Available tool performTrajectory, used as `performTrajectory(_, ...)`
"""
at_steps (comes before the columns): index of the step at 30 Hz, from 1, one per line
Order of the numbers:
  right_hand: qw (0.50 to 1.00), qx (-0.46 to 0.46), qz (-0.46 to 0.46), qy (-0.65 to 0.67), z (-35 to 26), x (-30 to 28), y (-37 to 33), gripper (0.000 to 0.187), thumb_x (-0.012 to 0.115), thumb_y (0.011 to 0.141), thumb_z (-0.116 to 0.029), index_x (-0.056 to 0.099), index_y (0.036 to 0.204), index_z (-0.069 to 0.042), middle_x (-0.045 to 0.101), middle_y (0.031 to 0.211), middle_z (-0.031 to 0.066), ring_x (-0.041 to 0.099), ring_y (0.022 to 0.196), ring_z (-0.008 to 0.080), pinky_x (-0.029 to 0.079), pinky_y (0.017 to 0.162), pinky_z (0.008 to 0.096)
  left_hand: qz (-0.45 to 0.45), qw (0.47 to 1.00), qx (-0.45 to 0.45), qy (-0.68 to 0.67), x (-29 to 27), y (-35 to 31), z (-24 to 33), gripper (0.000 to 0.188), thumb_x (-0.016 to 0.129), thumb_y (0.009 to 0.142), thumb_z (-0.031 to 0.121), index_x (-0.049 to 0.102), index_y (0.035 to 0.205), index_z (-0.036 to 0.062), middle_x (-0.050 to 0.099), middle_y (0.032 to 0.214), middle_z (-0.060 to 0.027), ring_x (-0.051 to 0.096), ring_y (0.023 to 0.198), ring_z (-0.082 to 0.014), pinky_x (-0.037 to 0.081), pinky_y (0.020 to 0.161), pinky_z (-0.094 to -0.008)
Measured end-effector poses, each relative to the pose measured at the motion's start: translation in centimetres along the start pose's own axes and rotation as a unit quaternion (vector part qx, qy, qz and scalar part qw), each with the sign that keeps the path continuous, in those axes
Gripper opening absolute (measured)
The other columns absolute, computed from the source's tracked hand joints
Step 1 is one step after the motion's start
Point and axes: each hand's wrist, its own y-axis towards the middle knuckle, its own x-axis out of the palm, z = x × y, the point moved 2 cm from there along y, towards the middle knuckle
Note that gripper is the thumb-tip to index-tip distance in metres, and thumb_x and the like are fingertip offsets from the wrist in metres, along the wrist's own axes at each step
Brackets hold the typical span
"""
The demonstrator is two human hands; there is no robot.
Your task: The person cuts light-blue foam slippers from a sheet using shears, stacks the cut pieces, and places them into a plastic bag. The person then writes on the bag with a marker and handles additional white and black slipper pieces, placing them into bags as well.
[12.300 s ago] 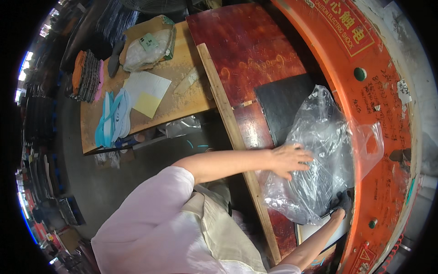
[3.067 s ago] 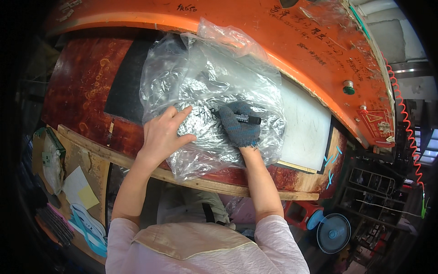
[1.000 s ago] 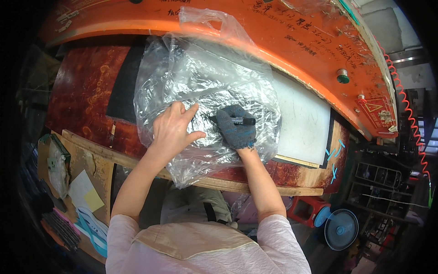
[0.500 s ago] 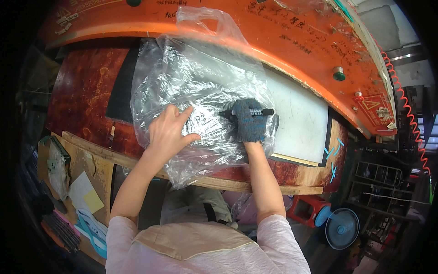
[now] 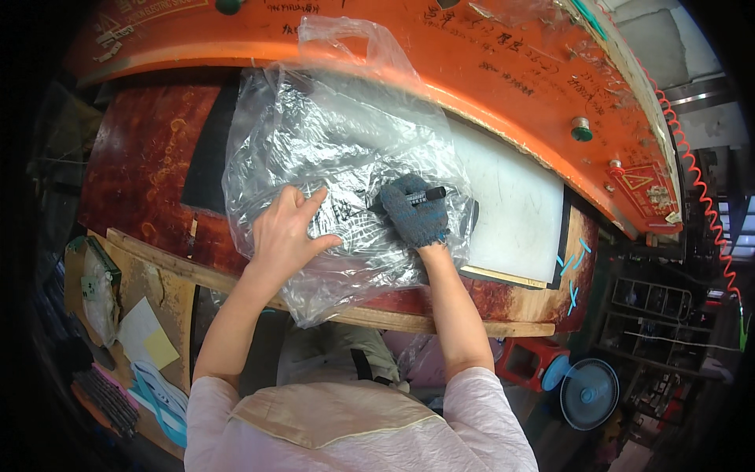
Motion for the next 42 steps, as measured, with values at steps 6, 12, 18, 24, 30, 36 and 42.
performTrajectory(6, 0.995, -0.055, 0.055, -0.062, -0.2, -0.1, -0.2, 0.016, 0.065, 0.086, -0.019, 0.066, 0.082, -0.003, 0.064, 0.074, 0.0040, 0.058, 0.067, 0.0116, 0.046, 0.062, 0.0272, 0.006, 1.000, 0.001, -0.007, 0.1, 0.0, -0.1, 0.069, 0.083, 0.055, 0.039, 0.064, 0.116, 0.0111, 0.047, 0.085, -0.0052, 0.056, 0.076, -0.0205, 0.048, 0.062, -0.0333)
performTrajectory(12, 0.995, -0.050, 0.084, -0.026, 0.3, -0.1, 0.4, 0.018, 0.067, 0.085, -0.022, 0.067, 0.084, -0.004, 0.064, 0.076, 0.0054, 0.059, 0.070, 0.0140, 0.047, 0.065, 0.0286, 0.011, 1.000, 0.006, -0.014, 0.1, -0.1, -0.2, 0.069, 0.083, 0.056, 0.038, 0.064, 0.116, 0.0108, 0.047, 0.086, -0.0052, 0.056, 0.077, -0.0208, 0.048, 0.061, -0.0333)
performTrajectory(18, 0.991, -0.016, 0.073, -0.108, 0.7, -0.2, 0.5, 0.019, 0.067, 0.085, -0.022, 0.066, 0.083, -0.004, 0.064, 0.075, 0.0071, 0.060, 0.069, 0.0152, 0.047, 0.065, 0.0299, 0.003, 1.000, 0.005, -0.012, 0.0, -0.1, -0.2, 0.069, 0.083, 0.056, 0.038, 0.063, 0.116, 0.0102, 0.048, 0.086, -0.0052, 0.056, 0.077, -0.0207, 0.048, 0.062, -0.0332)
performTrajectory(24, 0.995, -0.066, 0.028, -0.076, 0.6, -0.5, -0.3, 0.011, 0.063, 0.087, -0.013, 0.064, 0.081, -0.003, 0.062, 0.075, 0.0030, 0.055, 0.068, 0.0111, 0.045, 0.063, 0.0267, 0.008, 1.000, 0.006, -0.017, 0.0, -0.1, -0.3, 0.069, 0.083, 0.057, 0.038, 0.063, 0.116, 0.0102, 0.048, 0.086, -0.0052, 0.056, 0.078, -0.0208, 0.048, 0.063, -0.0337)
performTrajectory(30, 0.986, -0.098, 0.121, -0.053, 0.7, -0.3, 0.4, 0.012, 0.065, 0.086, -0.015, 0.064, 0.084, -0.003, 0.061, 0.077, 0.0068, 0.058, 0.071, 0.0146, 0.046, 0.065, 0.0299, 0.009, 1.000, 0.002, -0.014, 0.1, -0.2, -0.3, 0.068, 0.082, 0.057, 0.039, 0.063, 0.116, 0.0104, 0.048, 0.087, -0.0050, 0.056, 0.079, -0.0210, 0.048, 0.064, -0.0342)
performTrajectory(36, 0.981, -0.098, 0.119, -0.116, 0.5, 0.0, 0.4, 0.020, 0.068, 0.084, -0.021, 0.065, 0.083, -0.002, 0.064, 0.075, 0.0079, 0.059, 0.067, 0.0163, 0.047, 0.064, 0.0316, -0.003, 1.000, -0.006, -0.019, 0.1, -0.2, -0.2, 0.068, 0.081, 0.058, 0.040, 0.063, 0.117, 0.0109, 0.049, 0.087, -0.0049, 0.056, 0.081, -0.0213, 0.048, 0.065, -0.0346)
performTrajectory(42, 0.989, 0.041, 0.084, -0.113, 1.0, -1.4, 0.5, 0.018, 0.066, 0.083, -0.022, 0.065, 0.080, -0.005, 0.064, 0.074, 0.0079, 0.059, 0.066, 0.0167, 0.045, 0.061, 0.0318, -0.012, 1.000, -0.011, -0.021, 0.1, -0.3, -0.5, 0.069, 0.081, 0.059, 0.040, 0.061, 0.119, 0.0117, 0.049, 0.088, -0.0052, 0.056, 0.082, -0.0218, 0.048, 0.066, -0.0349)
